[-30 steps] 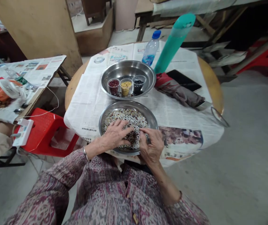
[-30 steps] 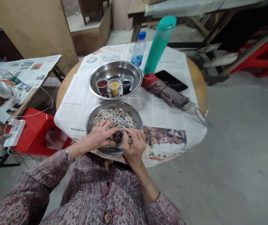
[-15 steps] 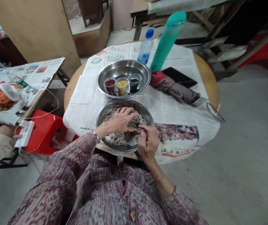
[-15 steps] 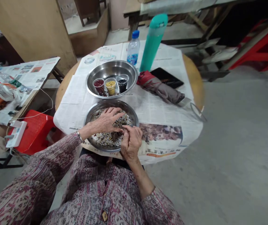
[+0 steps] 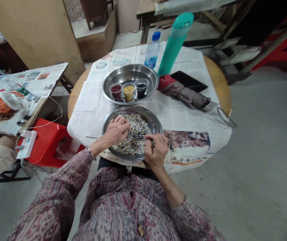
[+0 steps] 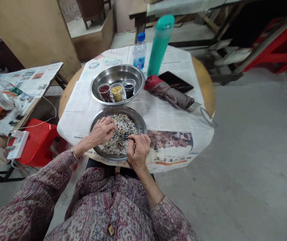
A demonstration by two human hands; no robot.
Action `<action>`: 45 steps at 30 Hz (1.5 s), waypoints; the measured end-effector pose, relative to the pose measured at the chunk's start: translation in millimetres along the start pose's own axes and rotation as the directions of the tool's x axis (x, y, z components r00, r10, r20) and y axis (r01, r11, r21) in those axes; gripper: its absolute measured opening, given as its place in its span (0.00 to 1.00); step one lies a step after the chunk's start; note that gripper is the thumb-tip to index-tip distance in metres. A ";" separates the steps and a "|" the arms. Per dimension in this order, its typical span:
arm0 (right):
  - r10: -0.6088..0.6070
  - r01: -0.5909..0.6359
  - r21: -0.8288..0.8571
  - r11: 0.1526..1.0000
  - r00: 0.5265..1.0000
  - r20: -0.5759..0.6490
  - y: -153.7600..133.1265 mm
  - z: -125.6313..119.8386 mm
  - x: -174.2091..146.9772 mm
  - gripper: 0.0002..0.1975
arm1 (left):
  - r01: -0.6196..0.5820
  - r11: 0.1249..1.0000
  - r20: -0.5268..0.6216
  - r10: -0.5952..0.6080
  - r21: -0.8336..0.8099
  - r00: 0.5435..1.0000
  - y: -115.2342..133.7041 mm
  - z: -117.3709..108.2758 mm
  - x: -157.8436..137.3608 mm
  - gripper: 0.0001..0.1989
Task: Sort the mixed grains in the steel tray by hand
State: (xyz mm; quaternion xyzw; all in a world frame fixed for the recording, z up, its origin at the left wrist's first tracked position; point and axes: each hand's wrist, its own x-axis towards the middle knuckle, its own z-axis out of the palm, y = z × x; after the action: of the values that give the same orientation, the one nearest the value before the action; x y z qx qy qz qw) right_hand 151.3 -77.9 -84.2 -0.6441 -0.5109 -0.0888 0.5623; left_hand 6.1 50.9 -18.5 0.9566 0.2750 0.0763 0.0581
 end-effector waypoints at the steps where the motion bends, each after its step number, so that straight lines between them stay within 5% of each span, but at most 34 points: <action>1: -0.008 0.008 0.003 1.000 1.000 -0.006 0.2 0.3 -0.1 0.09 | 0.079 0.997 -0.036 -0.079 -0.002 0.996 -3.7 -0.6 -0.6 0.09; 4: 0.008 -0.008 0.006 1.000 1.000 -0.001 1.0 1.0 -0.7 0.09 | 0.260 0.965 -0.060 -0.259 0.012 0.964 -4.7 2.5 7.0 0.22; 6: 0.042 -0.042 -0.004 0.999 0.999 0.017 1.6 1.3 -1.4 0.09 | 0.279 0.960 -0.009 -0.279 0.004 0.960 2.1 6.0 15.8 0.26; 10: 0.079 -0.078 -0.020 0.997 0.996 0.030 2.8 1.0 -2.2 0.09 | 0.150 0.981 0.138 -0.133 -0.124 0.981 20.5 8.3 21.4 0.11; 18: 0.022 -0.022 0.006 1.000 1.000 0.010 0.2 0.0 -0.4 0.08 | -0.092 0.965 0.197 0.142 -0.246 0.970 36.0 -6.7 -34.7 0.08; 23: 0.036 -0.036 0.003 0.999 0.999 0.032 0.5 -0.2 -0.7 0.08 | -0.275 0.949 0.188 0.302 -0.157 0.935 37.8 6.0 -25.8 0.09; 25: 0.060 -0.060 -0.015 0.998 0.997 0.048 1.3 0.0 -0.9 0.08 | -0.265 0.961 0.141 0.275 -0.083 0.951 30.6 10.7 -10.9 0.10; 29: 0.083 -0.082 -0.030 0.996 0.995 0.062 2.2 0.4 -0.9 0.09 | -0.058 0.998 -0.007 0.058 0.016 0.998 7.4 6.8 6.8 0.11; 32: 0.064 -0.063 -0.009 0.998 0.997 0.048 1.7 0.7 -0.6 0.08 | 0.169 0.984 -0.091 -0.164 0.052 0.982 -6.3 -0.2 -0.1 0.12; 34: 0.041 -0.041 0.018 0.999 0.999 0.029 1.3 0.9 -0.3 0.09 | 0.249 0.967 -0.074 -0.245 0.045 0.967 -10.2 -1.0 -9.8 0.22; 36: 0.021 -0.021 0.039 0.999 1.000 0.016 1.1 1.2 0.0 0.09 | 0.224 0.975 -0.010 -0.224 0.004 0.975 -9.7 2.1 -18.3 0.28; 39: 0.029 -0.030 0.033 0.999 0.999 0.027 0.9 1.2 0.5 0.09 | 0.130 0.985 0.064 -0.123 -0.115 0.990 -2.1 10.3 -21.1 0.18; 45: 0.057 -0.057 0.022 0.998 0.998 0.016 0.3 1.9 0.8 0.09 | -0.044 0.948 0.033 0.058 -0.314 0.998 24.9 20.6 11.7 0.13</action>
State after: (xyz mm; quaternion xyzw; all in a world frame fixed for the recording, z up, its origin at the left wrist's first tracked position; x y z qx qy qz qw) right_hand 150.9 -75.9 -84.5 -0.6528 -0.4975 -0.0620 0.5678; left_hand 32.5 34.8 -33.5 0.9435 0.2334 0.1002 0.2129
